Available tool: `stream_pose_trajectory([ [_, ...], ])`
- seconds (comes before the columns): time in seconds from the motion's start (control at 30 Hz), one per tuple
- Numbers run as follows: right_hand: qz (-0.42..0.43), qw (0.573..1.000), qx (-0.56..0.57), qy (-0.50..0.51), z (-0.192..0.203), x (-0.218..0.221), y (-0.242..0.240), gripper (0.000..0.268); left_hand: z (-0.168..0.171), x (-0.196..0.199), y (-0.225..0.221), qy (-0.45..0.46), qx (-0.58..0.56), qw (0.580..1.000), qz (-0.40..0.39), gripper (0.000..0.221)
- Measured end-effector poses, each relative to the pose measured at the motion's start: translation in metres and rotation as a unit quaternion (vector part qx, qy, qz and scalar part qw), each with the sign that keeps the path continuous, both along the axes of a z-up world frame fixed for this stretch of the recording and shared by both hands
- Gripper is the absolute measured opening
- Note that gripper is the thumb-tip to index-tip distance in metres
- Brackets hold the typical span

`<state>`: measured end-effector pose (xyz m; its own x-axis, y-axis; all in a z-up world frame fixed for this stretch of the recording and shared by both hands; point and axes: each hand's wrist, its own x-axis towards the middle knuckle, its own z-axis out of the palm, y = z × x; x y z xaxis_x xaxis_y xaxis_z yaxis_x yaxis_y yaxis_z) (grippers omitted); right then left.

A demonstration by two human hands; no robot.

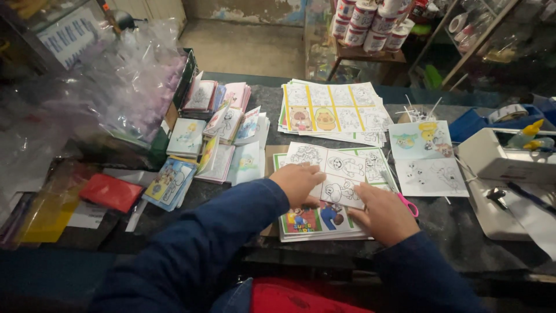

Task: Assembling small paper booklets by folding and cutting printed sheets.

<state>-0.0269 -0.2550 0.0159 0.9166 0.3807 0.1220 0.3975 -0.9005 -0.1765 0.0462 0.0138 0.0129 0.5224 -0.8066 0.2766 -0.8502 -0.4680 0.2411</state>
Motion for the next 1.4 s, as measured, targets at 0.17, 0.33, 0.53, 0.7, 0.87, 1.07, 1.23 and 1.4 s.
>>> stream_pose_trajectory([
  [0.17, -0.007, 0.998, 0.055, -0.033, -0.019, -0.022, -0.014, 0.060, -0.001, -0.001, -0.011, 0.030, 0.041, 0.997, 0.062, 0.049],
  [0.33, -0.028, 0.991, 0.112, -0.067, -0.021, -0.044, -0.029, 0.057, -0.001, -0.005, -0.013, 0.002, 0.059, 0.997, 0.045, 0.040],
  [0.53, -0.065, 0.979, 0.163, -0.106, -0.013, -0.059, -0.032, 0.049, 0.007, -0.020, -0.019, -0.094, 0.101, 0.990, 0.017, 0.029],
  [0.7, -0.078, 0.971, 0.196, -0.115, -0.012, -0.065, -0.039, 0.045, -0.001, -0.013, -0.026, -0.048, 0.104, 0.992, 0.060, 0.016],
  [0.87, -0.143, 0.911, 0.385, -0.031, -0.016, -0.063, -0.043, 0.052, 0.012, -0.005, -0.021, -0.073, -0.022, 0.995, 0.068, 0.022],
  [1.07, -0.139, 0.670, 0.704, 0.190, -0.005, -0.057, -0.026, 0.058, 0.026, -0.026, -0.022, 0.541, -0.423, 0.727, 0.027, 0.042],
  [1.23, -0.083, 0.582, 0.776, 0.229, -0.057, -0.051, -0.051, 0.048, 0.001, -0.028, -0.030, 0.600, -0.458, 0.655, 0.037, 0.038],
  [1.4, -0.124, 0.579, 0.784, 0.186, -0.021, -0.049, -0.030, 0.035, -0.004, -0.033, -0.033, 0.641, -0.466, 0.609, 0.025, 0.035],
])
